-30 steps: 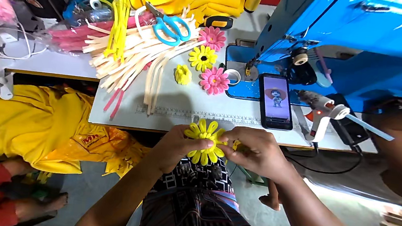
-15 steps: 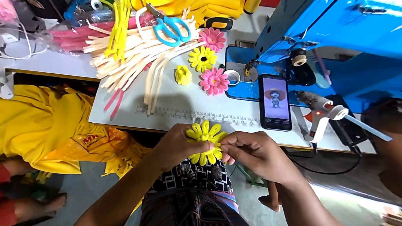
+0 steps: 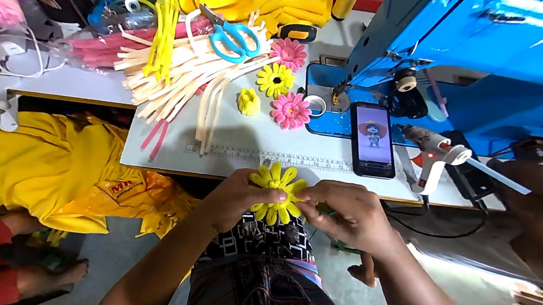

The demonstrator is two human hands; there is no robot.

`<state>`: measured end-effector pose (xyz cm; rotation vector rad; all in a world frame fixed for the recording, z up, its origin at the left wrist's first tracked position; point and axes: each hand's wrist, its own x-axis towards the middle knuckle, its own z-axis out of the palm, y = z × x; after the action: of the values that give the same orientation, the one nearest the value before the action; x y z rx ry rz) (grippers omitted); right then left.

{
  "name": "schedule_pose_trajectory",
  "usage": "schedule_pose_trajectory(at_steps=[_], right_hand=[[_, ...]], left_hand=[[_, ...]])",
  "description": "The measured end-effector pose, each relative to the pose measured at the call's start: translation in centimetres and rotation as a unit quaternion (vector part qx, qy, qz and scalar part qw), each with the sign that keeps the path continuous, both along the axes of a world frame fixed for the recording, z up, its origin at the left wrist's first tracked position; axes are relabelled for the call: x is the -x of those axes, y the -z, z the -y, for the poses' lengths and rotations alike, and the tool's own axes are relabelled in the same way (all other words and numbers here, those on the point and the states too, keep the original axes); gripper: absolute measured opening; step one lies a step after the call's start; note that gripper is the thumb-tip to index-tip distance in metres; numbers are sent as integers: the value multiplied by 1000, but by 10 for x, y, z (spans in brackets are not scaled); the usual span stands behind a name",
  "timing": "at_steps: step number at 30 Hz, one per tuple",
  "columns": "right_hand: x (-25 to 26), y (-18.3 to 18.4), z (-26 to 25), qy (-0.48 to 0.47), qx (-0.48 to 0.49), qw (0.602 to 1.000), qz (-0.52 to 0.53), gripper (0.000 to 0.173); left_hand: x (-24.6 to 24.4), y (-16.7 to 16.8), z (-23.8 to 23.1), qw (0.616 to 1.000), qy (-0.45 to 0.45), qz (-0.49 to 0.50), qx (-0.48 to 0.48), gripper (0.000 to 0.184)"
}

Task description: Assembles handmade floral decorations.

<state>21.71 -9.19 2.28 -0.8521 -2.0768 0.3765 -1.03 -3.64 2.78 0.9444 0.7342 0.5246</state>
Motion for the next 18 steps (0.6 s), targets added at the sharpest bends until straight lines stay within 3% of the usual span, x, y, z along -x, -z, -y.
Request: schedule_pose_trajectory(at_steps=[4,8,14,18], right_hand=[[-12,-9,-3,18,9,999,31,23],[-10,-10,-6,7,-1,997,75,20],[-8,-4,-6,-15,72,997,18,15],[-3,-4,-5,-16,57,998,1,13]], left_hand=[[5,-2,-1,1000,9,5,3,14],[5,-3,-2,999,40,6,13,13],[5,-1,1,999,30,-7,-26,12],[2,-1,2,999,15,-22,-35,11]])
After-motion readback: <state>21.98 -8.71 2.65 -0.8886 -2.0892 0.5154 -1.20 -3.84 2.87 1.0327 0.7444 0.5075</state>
